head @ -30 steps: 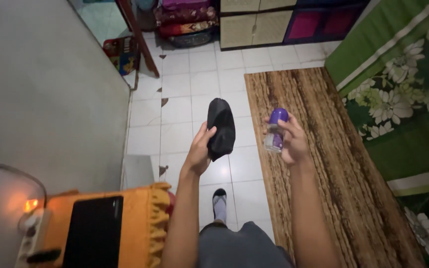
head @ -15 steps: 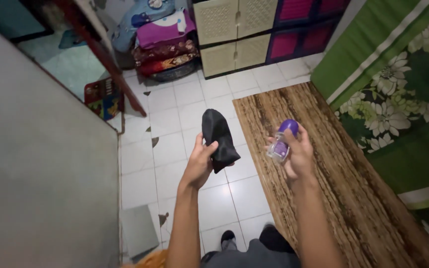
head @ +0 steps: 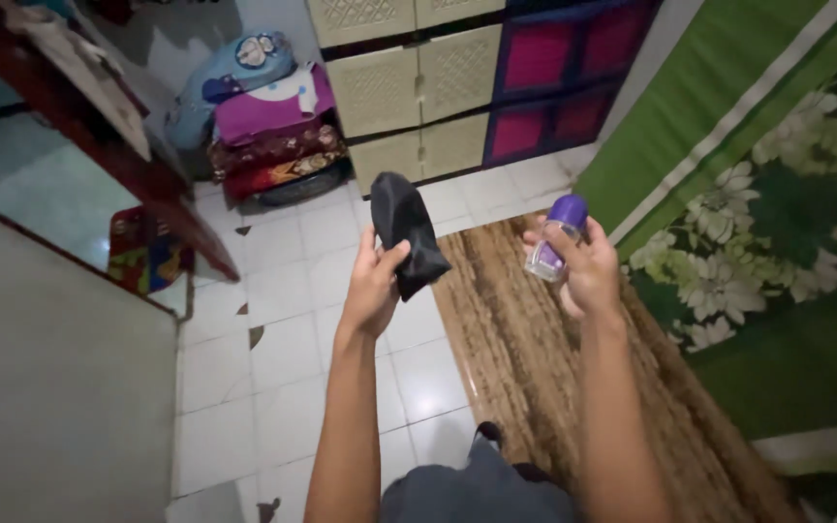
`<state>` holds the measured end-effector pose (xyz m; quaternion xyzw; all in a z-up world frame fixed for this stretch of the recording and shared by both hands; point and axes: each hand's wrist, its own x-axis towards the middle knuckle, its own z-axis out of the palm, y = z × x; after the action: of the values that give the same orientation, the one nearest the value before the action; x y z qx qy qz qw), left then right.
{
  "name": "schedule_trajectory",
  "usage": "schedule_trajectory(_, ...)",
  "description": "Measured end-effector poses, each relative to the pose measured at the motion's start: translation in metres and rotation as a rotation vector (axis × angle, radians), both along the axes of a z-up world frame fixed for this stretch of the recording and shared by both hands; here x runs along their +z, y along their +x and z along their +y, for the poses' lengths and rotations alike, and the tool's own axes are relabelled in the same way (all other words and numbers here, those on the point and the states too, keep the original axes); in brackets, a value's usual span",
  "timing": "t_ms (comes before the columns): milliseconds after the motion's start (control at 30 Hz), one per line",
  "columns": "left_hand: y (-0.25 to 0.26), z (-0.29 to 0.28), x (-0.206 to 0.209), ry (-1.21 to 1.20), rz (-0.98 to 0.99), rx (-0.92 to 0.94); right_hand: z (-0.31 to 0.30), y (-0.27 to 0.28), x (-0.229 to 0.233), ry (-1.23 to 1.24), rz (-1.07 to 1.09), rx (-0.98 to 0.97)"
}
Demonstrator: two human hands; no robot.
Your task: The person moves several items from a small orange table to a nearby cabinet, including a white bottle, a red box, a clear plastic container with small items, a Rubik's cube, a black cloth, and two small boxes. They walk back and forth between the table and cabinet, placing each item on the cabinet surface.
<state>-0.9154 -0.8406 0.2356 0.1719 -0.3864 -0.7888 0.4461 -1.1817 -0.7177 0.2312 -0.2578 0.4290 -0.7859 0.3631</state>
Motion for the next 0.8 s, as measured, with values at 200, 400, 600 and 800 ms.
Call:
schedule_trajectory(200, -0.075, -0.037, 0.003, -0.016, 0.019, -0.004, -0.029, -0.066, 0.006, 0.038, -0.052, 0.006)
schedule_trajectory(400, -0.124, -0.096, -0.016, -0.052, -0.051, -0.013, -0.079, -0.106, -0.006, 0.132, -0.064, -0.029)
schedule_trajectory(600, -0.159, -0.191, -0.031, -0.02, -0.029, -0.029, -0.171, -0.145, -0.033, 0.162, -0.102, -0.085)
schedule_trajectory(800, -0.186, -0.306, -0.034, 0.044, 0.013, -0.091, -0.293, -0.171, -0.023, 0.114, -0.052, -0.069)
